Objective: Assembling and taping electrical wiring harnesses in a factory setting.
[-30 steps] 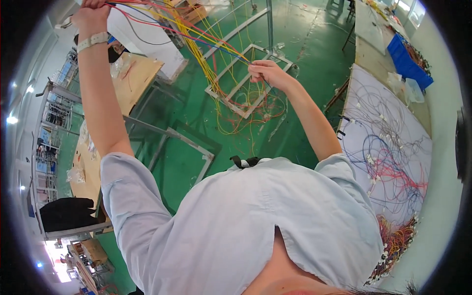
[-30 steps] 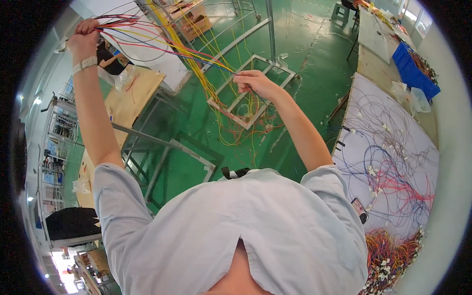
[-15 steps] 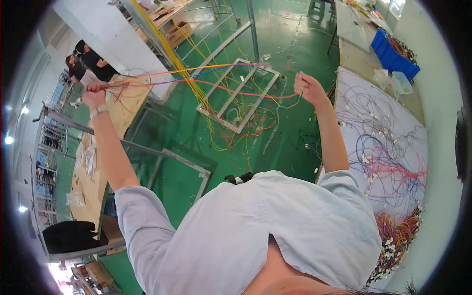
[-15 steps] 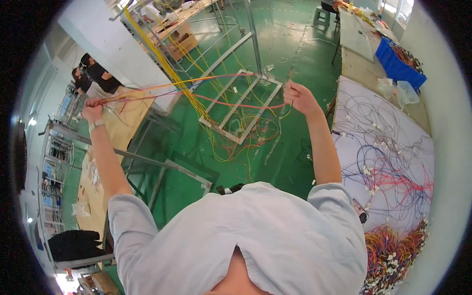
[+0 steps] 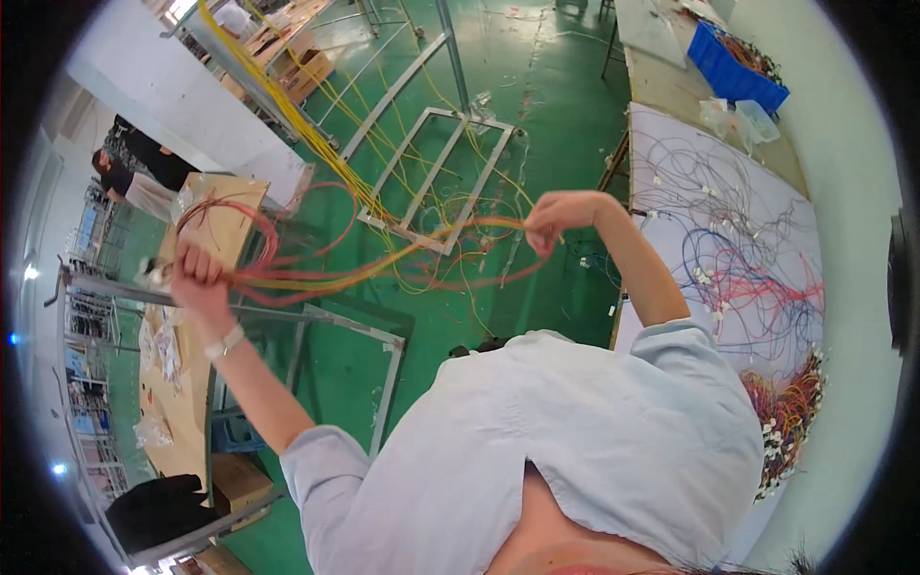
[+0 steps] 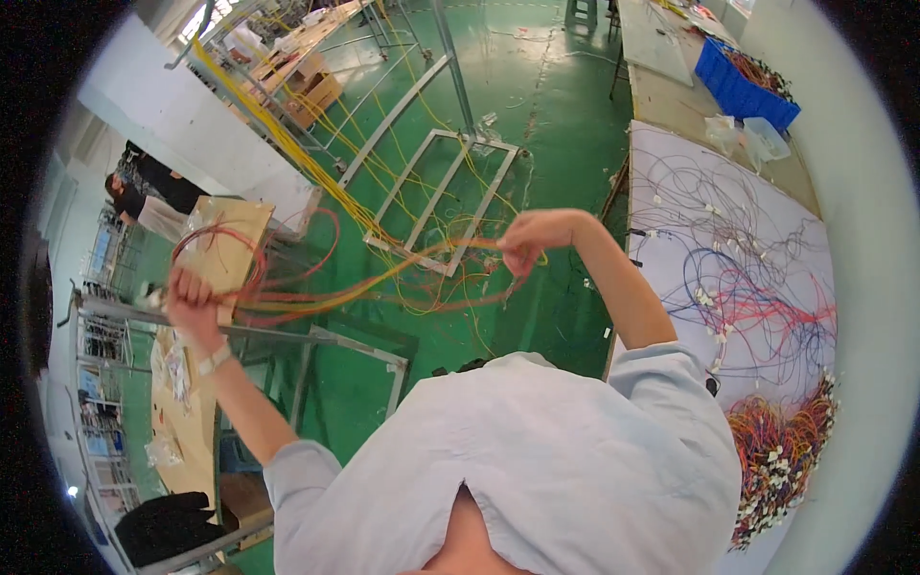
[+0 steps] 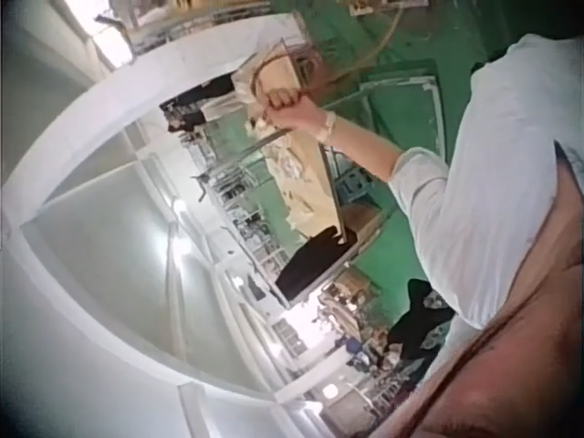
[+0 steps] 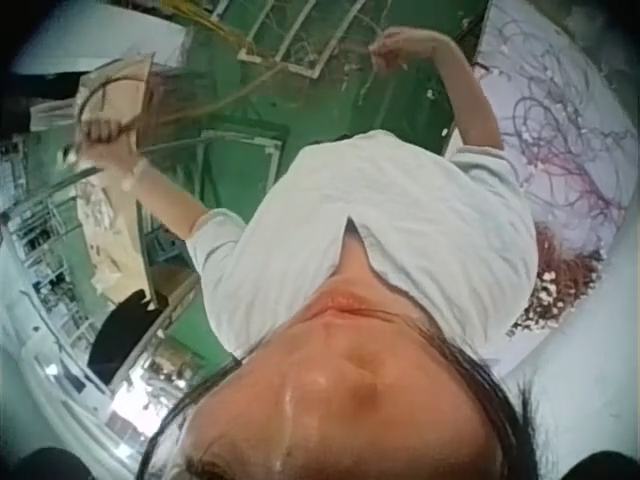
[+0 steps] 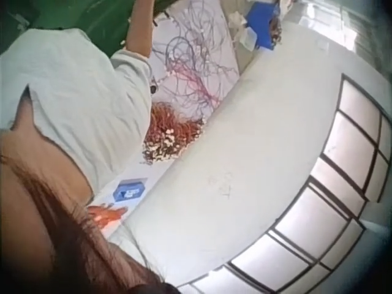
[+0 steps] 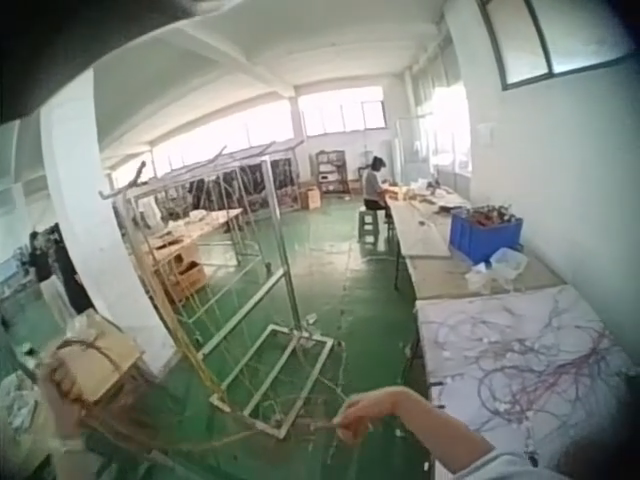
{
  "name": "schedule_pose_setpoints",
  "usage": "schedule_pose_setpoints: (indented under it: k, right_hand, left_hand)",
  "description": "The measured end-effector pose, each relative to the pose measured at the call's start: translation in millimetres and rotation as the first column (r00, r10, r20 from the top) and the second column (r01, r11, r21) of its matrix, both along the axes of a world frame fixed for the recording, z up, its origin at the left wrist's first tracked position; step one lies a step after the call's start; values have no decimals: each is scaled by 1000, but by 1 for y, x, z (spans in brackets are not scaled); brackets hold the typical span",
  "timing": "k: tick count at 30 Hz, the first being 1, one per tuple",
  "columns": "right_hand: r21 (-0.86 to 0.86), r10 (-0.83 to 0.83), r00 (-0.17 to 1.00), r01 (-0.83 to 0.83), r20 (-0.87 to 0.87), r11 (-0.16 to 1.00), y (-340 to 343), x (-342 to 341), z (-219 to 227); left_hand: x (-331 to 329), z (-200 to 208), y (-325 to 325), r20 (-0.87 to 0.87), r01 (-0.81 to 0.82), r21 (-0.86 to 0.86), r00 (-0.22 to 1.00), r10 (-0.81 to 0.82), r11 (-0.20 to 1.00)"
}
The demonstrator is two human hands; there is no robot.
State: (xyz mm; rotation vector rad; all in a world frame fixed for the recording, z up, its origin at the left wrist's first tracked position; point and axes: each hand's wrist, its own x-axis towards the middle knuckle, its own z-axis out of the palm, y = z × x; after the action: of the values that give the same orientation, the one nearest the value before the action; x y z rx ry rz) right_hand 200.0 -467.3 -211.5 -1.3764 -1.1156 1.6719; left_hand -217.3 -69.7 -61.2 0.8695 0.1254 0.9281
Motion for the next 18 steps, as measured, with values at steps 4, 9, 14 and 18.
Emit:
schedule_pose_setpoints:
  k: [4,9,14,18]
  right_hand:
    - [-27,-201,919,224,338,974,-23,-29,-74]
    - [554,-479,547,33,687,832,-1,-141,-67]
    - [678,111,980,-194,164,709,29,-246,-50]
    - [572,355,932,-331,75,750,24,-245,-46]
  left_hand:
    - [-48,25,-51,-679,-295,489,462,570,821]
    - [-42,-166,-40,-254,529,841,204,945,112]
    - [117,-310,-147,-806,280,-459,268,-528,843]
    - [204,-350,-194,-250,305,-876,377,-892,374]
